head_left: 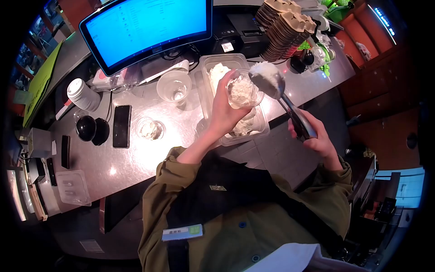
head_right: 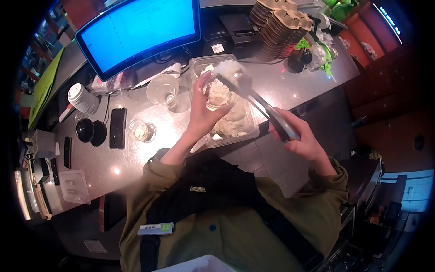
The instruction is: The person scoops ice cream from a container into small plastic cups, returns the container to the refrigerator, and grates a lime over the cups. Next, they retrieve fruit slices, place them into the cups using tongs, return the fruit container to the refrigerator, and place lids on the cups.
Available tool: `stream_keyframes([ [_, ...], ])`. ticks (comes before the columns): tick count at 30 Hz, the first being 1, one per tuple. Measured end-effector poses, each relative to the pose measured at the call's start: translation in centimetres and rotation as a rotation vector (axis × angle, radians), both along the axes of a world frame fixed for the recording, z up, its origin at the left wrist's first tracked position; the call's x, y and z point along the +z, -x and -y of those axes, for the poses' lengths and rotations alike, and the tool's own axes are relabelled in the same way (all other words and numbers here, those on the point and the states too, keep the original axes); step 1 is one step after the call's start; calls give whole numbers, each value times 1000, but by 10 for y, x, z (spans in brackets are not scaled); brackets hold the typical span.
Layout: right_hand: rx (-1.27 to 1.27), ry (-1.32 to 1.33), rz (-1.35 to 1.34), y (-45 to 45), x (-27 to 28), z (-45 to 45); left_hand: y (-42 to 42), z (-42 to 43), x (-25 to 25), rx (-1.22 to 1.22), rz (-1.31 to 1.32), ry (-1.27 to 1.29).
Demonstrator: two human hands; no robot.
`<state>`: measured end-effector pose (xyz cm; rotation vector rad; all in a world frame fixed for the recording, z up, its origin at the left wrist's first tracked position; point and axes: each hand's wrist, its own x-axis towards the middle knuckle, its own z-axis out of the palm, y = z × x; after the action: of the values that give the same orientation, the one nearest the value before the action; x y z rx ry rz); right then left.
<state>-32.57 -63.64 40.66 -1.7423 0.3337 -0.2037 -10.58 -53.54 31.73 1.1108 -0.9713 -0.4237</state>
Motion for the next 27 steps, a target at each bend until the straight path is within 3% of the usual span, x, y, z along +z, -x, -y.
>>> stream_keyframes([
  [1, 18, -141, 10, 0, 0, 2, 0, 2, -5, -18, -59, 29],
  [4, 54, -569, 50, -1, -1, 4, -8, 1, -22, 83, 92, 58],
  [7, 110, -927, 165, -7, -5, 5, -17, -16, -28, 73, 4, 105],
  [9, 146, -1046, 194, -11, -15, 12, -18, -34, -19, 122, -42, 39],
  [11, 210, -1162, 216, -19, -23, 18, -25, -44, -33, 127, -54, 144],
  [12, 245, -1156, 206, -21, -28, 22, -30, -60, -20, 393, 417, -247],
  [13, 216, -1152, 192, -23, -30, 22, -30, -62, -28, 118, -153, 239],
  [17, 161, -1130, 143, -36, -41, 26, -49, -119, -21, 137, -504, 327],
  [22, 163, -1161, 102, -51, -56, 34, -78, -187, -29, 355, -320, 287],
  [24, 151, -1145, 104, -52, -58, 36, -101, -229, -65, 695, -36, 91],
  [26, 138, -1079, 52, -48, -69, 46, -120, -268, -94, 989, 20, -162],
  [27, 112, -1081, 30, -51, -70, 44, -125, -277, -104, 1085, -48, -117],
])
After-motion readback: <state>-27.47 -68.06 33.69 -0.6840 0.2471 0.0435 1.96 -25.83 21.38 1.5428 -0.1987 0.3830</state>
